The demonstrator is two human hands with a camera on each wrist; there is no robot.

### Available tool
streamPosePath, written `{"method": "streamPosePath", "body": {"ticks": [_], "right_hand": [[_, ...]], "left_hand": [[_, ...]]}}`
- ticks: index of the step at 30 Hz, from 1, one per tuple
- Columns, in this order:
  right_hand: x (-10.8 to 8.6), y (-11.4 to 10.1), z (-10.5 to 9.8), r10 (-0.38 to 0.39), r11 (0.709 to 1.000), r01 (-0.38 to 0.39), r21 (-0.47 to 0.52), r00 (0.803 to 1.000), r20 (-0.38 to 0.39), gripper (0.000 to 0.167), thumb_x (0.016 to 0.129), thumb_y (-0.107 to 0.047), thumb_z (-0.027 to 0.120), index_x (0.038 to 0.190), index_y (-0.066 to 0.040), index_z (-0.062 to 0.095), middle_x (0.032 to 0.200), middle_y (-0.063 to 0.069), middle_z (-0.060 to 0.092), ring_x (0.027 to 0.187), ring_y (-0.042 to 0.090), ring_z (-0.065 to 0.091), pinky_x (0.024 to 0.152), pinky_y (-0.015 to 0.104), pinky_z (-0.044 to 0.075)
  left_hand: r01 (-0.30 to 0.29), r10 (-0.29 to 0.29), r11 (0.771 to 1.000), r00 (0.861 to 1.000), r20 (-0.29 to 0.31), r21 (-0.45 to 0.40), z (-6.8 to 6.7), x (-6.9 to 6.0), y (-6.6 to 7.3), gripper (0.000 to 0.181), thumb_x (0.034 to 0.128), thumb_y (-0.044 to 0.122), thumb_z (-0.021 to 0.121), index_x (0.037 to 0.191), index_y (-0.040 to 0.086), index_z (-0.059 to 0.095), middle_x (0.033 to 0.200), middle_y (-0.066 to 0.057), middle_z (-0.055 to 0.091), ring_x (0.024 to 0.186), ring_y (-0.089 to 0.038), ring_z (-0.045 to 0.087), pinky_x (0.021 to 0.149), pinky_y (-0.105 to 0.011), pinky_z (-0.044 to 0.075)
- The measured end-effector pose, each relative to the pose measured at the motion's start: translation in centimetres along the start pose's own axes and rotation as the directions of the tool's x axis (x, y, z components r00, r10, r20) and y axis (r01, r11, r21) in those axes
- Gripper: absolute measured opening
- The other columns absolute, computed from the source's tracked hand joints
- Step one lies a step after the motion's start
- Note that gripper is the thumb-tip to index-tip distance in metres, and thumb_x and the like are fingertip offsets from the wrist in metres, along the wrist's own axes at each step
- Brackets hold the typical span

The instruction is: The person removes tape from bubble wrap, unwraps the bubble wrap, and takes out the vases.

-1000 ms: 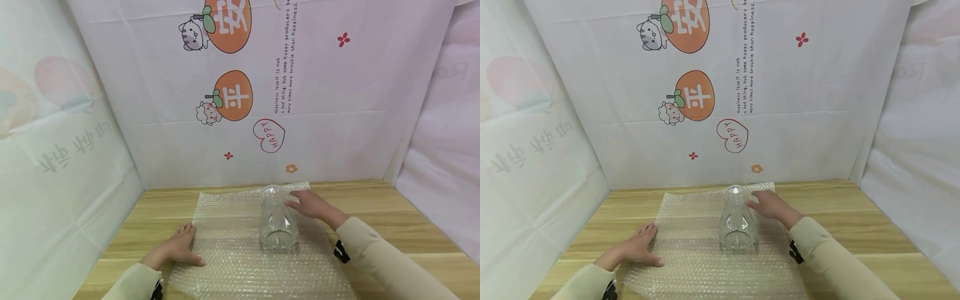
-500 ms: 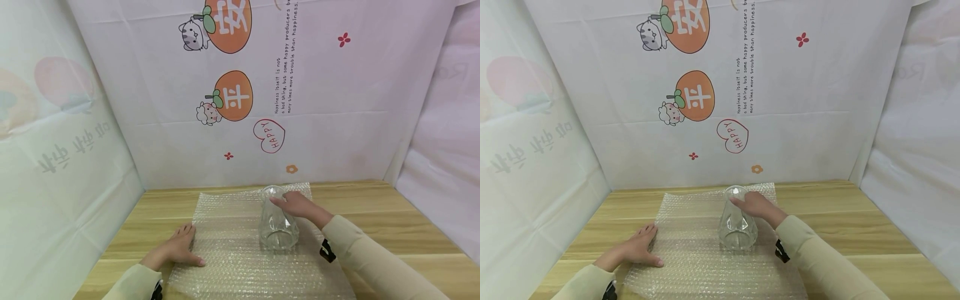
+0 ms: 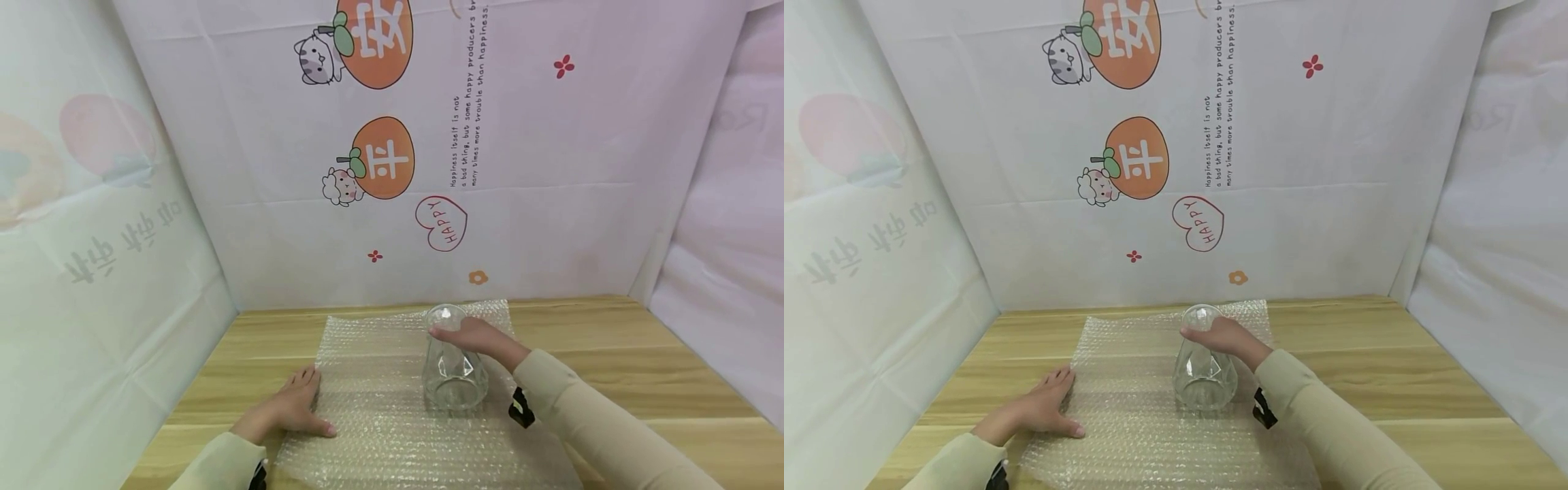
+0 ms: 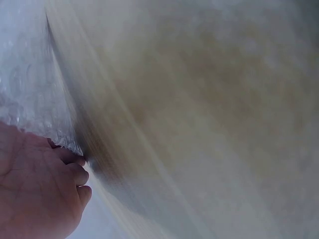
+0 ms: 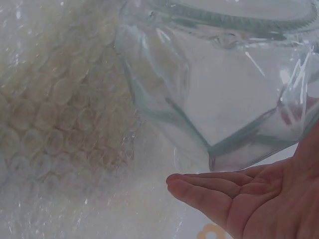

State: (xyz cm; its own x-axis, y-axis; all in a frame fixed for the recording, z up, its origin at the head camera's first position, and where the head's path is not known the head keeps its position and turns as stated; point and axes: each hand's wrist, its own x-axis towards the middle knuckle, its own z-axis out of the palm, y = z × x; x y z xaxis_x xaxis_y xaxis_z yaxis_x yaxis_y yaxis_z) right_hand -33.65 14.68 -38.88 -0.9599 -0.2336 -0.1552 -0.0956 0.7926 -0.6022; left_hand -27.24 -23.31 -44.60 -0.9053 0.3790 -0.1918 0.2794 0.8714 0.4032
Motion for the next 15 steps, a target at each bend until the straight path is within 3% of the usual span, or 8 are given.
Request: {"method": "streamPosePath", "body": {"ticks": [4, 5, 7, 11, 12, 15], "right_hand": [[0.20, 0.02, 0.01, 0.036, 0.998, -0.038, 0.054, 0.999, 0.037, 0.107, 0.083, -0.073, 0.053, 0.138, 0.018, 0.037, 0.136, 0.036, 0.043, 0.107, 0.040, 0.055, 0.082, 0.048, 0.051], [0.28, 0.04, 0.04, 0.047, 0.996, -0.050, 0.071, 0.998, 0.045, 0.107, 0.082, -0.073, 0.054, 0.138, 0.017, 0.038, 0.133, 0.034, 0.047, 0.095, 0.032, 0.058, 0.074, 0.042, 0.052], [0.38, 0.04, 0.07, 0.064, 0.990, -0.070, 0.123, 0.996, 0.058, 0.107, 0.082, -0.070, 0.058, 0.140, 0.017, 0.036, 0.132, 0.033, 0.047, 0.089, 0.027, 0.056, 0.068, 0.037, 0.051], [0.38, 0.05, 0.26, 0.102, 0.961, -0.124, 0.246, 0.990, 0.099, 0.110, 0.082, -0.063, 0.065, 0.143, 0.019, 0.023, 0.141, 0.038, 0.034, 0.110, 0.041, 0.054, 0.086, 0.046, 0.051], [0.35, 0.04, 0.31, 0.108, 0.953, -0.134, 0.271, 0.988, 0.109, 0.111, 0.082, -0.061, 0.066, 0.143, 0.020, 0.020, 0.144, 0.040, 0.029, 0.121, 0.047, 0.046, 0.093, 0.052, 0.047], [0.36, 0.02, 0.47, 0.125, 0.937, -0.160, 0.310, 0.984, 0.130, 0.113, 0.082, -0.059, 0.067, 0.143, 0.021, 0.016, 0.146, 0.040, 0.022, 0.130, 0.053, 0.033, 0.099, 0.060, 0.038]], "left_hand": [[-0.001, 0.001, 1.000, 1.000, 0.001, -0.006, -0.02, -0.06, 0.12, 0.123, 0.0690, 0.056, 0.081, 0.146, -0.017, 0.019, 0.152, -0.037, 0.010, 0.141, -0.050, 0.007, 0.113, -0.057, 0.010], [-0.002, 0.002, 1.000, 1.000, 0.001, -0.005, -0.02, -0.07, 0.13, 0.123, 0.0690, 0.056, 0.081, 0.146, -0.017, 0.018, 0.152, -0.037, 0.010, 0.141, -0.050, 0.006, 0.114, -0.057, 0.010], [-0.003, 0.003, 1.000, 1.000, -0.001, -0.001, 0.00, -0.07, 0.13, 0.123, 0.0690, 0.056, 0.081, 0.146, -0.017, 0.019, 0.152, -0.037, 0.010, 0.141, -0.050, 0.007, 0.114, -0.056, 0.010], [-0.007, 0.007, 1.000, 1.000, -0.003, 0.011, 0.03, -0.05, 0.10, 0.124, 0.0691, 0.057, 0.081, 0.146, -0.017, 0.018, 0.153, -0.037, 0.010, 0.141, -0.050, 0.007, 0.114, -0.056, 0.010], [-0.007, 0.007, 1.000, 1.000, -0.002, 0.011, 0.04, -0.04, 0.09, 0.124, 0.0691, 0.057, 0.081, 0.146, -0.017, 0.018, 0.153, -0.037, 0.010, 0.141, -0.050, 0.007, 0.114, -0.056, 0.010], [-0.004, 0.004, 1.000, 1.000, 0.004, 0.010, 0.00, -0.06, 0.11, 0.124, 0.0691, 0.057, 0.081, 0.147, -0.016, 0.018, 0.153, -0.037, 0.010, 0.141, -0.050, 0.007, 0.114, -0.056, 0.010]]}}
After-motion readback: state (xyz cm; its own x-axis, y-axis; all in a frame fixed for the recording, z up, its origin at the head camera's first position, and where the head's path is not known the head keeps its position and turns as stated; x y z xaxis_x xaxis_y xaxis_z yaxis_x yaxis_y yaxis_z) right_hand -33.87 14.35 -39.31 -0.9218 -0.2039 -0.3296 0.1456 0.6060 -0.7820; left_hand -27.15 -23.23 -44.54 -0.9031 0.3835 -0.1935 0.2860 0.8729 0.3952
